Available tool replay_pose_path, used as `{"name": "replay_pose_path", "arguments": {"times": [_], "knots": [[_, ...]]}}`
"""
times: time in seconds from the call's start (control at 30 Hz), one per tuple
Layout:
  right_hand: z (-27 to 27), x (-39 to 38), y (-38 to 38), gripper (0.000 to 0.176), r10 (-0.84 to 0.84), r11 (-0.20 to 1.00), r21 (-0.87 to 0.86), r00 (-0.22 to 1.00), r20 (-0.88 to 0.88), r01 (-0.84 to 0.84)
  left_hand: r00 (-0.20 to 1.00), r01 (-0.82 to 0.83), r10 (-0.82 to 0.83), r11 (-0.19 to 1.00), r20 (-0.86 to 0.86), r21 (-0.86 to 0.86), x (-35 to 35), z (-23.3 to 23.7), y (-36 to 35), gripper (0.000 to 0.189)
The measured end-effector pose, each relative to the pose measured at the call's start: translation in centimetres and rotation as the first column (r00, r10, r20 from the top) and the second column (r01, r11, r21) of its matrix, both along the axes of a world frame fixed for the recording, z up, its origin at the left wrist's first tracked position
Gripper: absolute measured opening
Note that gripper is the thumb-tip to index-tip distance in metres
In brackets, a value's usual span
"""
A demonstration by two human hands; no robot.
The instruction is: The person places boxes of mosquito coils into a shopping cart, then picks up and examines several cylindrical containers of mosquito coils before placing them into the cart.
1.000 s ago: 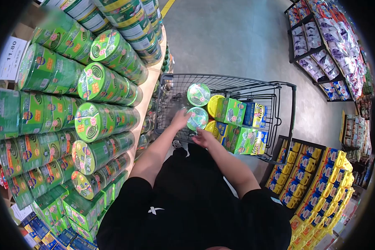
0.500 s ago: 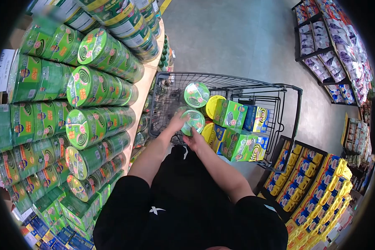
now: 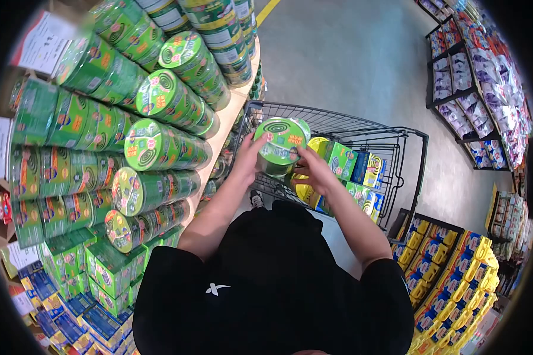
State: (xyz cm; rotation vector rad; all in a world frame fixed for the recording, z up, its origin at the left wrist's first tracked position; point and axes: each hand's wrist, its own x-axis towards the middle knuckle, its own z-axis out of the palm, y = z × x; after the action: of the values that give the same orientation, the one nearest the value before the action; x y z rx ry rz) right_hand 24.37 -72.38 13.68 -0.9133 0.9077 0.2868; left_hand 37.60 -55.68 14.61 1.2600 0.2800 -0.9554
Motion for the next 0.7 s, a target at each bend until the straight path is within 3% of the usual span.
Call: {"name": "replay_pose_path", "arguments": {"times": [0.07,0.17,0.2,0.3,0.43,0.47,0.7], "knots": [[1.0,1.6,-0.9,0.079,0.061,0.992,0.106,0.993,0.104,-0.073,1.000,0.023,-0.022,0.998,0.016,-0.058,0.5,1.5,0.5,0.065],[2.9,3.1,-1.0,0.071,0.093,0.993,0.063,0.984,0.155,-0.104,0.998,-0.059,0.060,0.992,0.011,-0.112,1.3,1.7,1.4,0.066],[3.7,3.6,-0.7,0.048,0.036,0.998,0.040,0.989,0.143,-0.043,0.999,-0.031,0.031,0.999,-0.006,-0.039,1.5,3.0,1.7,0.063],[5.7,4.7,-0.7,0.045,0.066,0.998,-0.032,0.987,0.146,-0.062,0.995,-0.038,0.046,0.996,0.093,-0.086,1.8,4.5,2.6,0.060],[6.7,5.6,-1.9,0.044,0.123,0.990,-0.086,0.976,0.177,-0.109,0.999,0.000,0.004,0.995,0.032,-0.095,2.9,6.4,4.1,0.062],[6.4,5.8,-2.4,0.056,0.170,0.983,-0.096,0.967,0.192,-0.154,0.998,0.017,-0.011,0.994,0.063,-0.104,3.0,6.7,4.3,0.064],[7.5,6.4,-2.3,0.053,0.299,0.949,-0.168,0.929,0.218,-0.266,0.991,0.095,-0.078,0.983,0.112,-0.157,2.9,6.7,6.0,0.067]]}}
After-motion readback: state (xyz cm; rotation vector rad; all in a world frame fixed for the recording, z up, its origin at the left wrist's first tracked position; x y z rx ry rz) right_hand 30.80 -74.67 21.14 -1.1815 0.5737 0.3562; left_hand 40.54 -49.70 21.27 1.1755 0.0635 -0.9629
